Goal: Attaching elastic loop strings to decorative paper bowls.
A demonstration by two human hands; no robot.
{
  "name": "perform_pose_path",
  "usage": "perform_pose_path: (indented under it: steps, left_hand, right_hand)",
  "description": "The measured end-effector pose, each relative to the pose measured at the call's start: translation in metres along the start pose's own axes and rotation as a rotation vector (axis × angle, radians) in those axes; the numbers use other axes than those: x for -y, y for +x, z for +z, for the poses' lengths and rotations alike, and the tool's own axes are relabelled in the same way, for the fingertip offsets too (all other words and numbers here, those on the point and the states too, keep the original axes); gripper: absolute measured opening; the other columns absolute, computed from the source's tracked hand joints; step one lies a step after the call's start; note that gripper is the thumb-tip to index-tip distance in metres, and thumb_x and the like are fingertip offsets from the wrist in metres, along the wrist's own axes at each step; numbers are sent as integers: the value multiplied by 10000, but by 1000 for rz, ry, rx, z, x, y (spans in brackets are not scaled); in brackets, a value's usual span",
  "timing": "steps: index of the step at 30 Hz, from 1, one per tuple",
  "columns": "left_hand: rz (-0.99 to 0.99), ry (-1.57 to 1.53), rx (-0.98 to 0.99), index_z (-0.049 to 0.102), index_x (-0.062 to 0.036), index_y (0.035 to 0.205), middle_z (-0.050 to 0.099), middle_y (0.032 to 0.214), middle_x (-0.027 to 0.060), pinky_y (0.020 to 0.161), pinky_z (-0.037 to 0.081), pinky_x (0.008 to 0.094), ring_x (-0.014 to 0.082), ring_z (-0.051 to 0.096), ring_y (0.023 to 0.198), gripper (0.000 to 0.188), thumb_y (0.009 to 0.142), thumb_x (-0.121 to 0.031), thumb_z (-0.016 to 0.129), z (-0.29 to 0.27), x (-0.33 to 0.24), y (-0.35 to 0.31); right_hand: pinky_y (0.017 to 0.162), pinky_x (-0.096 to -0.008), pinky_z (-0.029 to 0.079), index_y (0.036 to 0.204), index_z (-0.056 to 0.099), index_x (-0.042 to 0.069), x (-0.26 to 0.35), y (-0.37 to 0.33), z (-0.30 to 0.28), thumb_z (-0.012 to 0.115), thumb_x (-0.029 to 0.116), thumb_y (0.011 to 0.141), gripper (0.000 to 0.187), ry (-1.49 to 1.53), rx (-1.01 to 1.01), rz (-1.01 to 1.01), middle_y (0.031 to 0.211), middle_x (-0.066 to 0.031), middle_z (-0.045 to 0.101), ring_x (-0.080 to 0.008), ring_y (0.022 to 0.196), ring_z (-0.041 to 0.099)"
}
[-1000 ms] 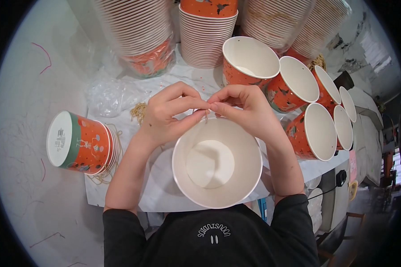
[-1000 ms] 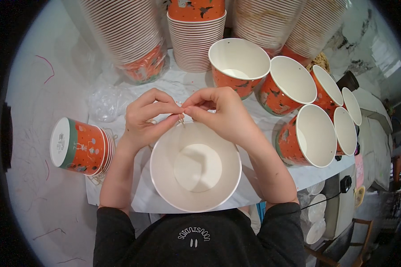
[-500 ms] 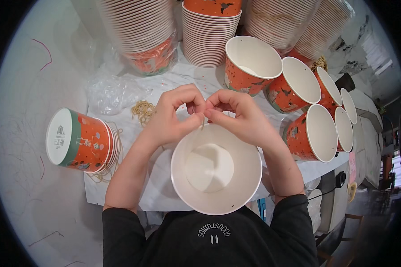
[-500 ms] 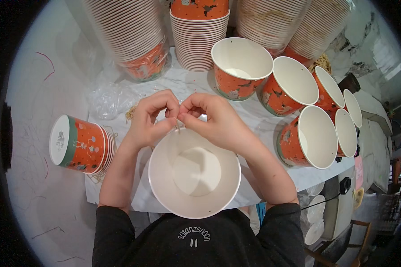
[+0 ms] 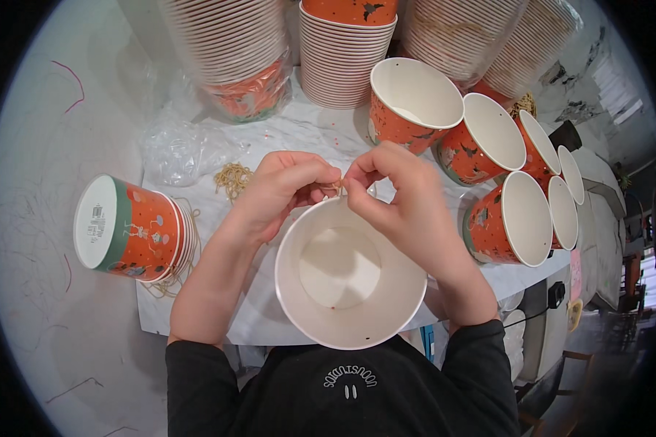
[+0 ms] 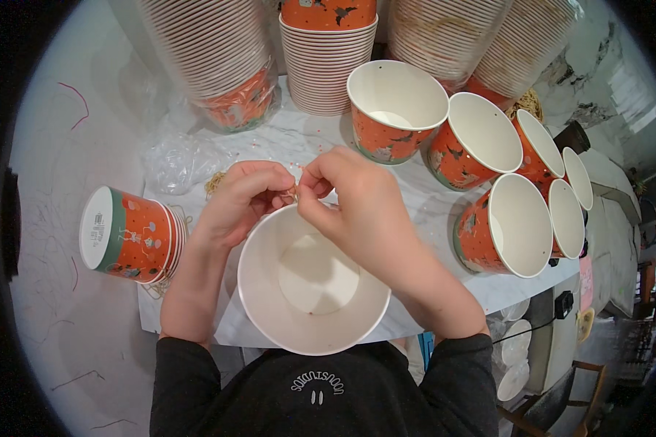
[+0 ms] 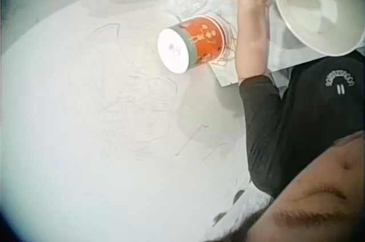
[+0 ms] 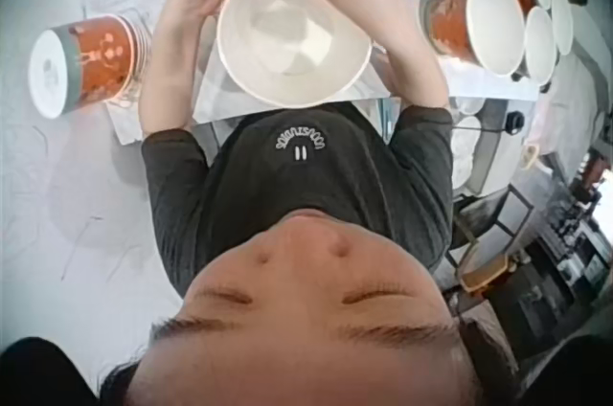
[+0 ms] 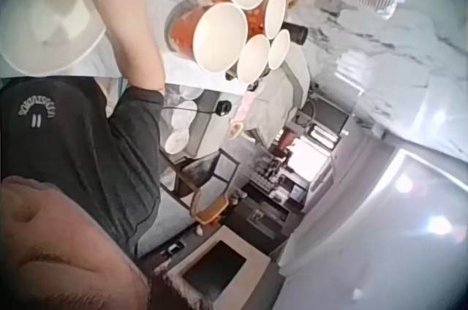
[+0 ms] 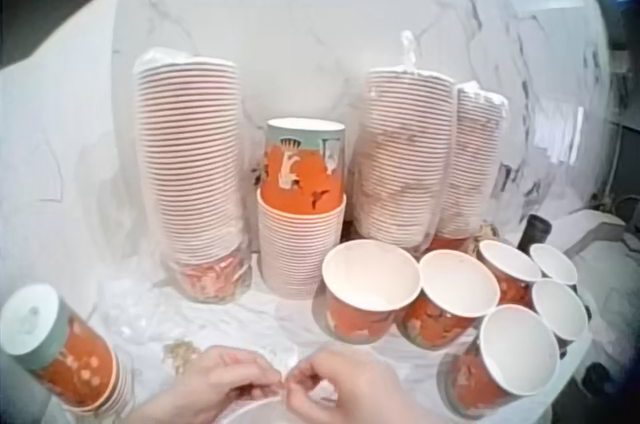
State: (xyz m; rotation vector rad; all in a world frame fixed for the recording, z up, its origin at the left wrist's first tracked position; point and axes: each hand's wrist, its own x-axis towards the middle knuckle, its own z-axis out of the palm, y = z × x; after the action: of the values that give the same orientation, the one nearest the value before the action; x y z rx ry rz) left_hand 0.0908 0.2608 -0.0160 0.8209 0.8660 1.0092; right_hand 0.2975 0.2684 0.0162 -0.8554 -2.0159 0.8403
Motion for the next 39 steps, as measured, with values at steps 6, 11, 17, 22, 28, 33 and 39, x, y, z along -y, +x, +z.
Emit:
perform_pose_path:
  steps: [6,11,17,22,28,33,39]
  left_hand:
    - [-47,-21,31,764,-42,869,713,798,4,644,489,191,40,596,677,133,911,-159,718,2,-1,-3]
    - [-33,5,35,770,-37,901,722,822,9,663,499,201,46,606,693,141,917,-170,725,0,-2,-6]
    - [-57,3,69,767,-30,954,737,887,23,716,534,216,62,639,742,140,911,-162,748,-6,-7,-4]
    - [-49,26,117,753,-15,996,740,901,25,760,550,229,72,671,807,164,896,-146,762,-9,-6,-3]
    - [60,174,57,752,1,985,747,922,39,788,544,244,84,666,801,171,898,-146,760,-3,-5,-4]
    - [149,304,8,758,17,997,750,898,54,775,542,243,88,675,810,183,916,-147,752,2,-9,-8]
    - [56,220,-17,750,17,1055,756,883,66,744,542,221,81,679,785,221,960,-182,730,0,-14,-8]
  right_hand:
    - [638,-362,562,883,655,5,8,-8,4,747,39,828,112,-180,-87,-82,853,-116,647,-279,725,703]
    - [608,-360,555,929,713,15,13,-11,3,749,21,839,98,-200,-84,-120,860,-101,657,-271,706,703]
    - [616,-348,547,989,747,3,6,-10,1,755,15,840,149,-171,-97,-131,877,-102,675,-277,706,698]
    - [711,-312,552,990,754,-13,1,-1,-4,741,3,850,141,62,-32,-13,920,-94,705,-204,785,708]
    - [792,-275,550,945,753,-19,-3,1,-6,742,18,851,102,106,13,137,907,-67,726,-139,855,709]
    - [738,-273,526,890,728,-23,1,0,-5,744,17,822,80,-3,-22,67,830,-59,711,-125,801,682]
    - [638,-324,544,842,652,-15,-6,1,3,731,17,791,100,-42,-91,-17,803,-103,652,-209,730,697]
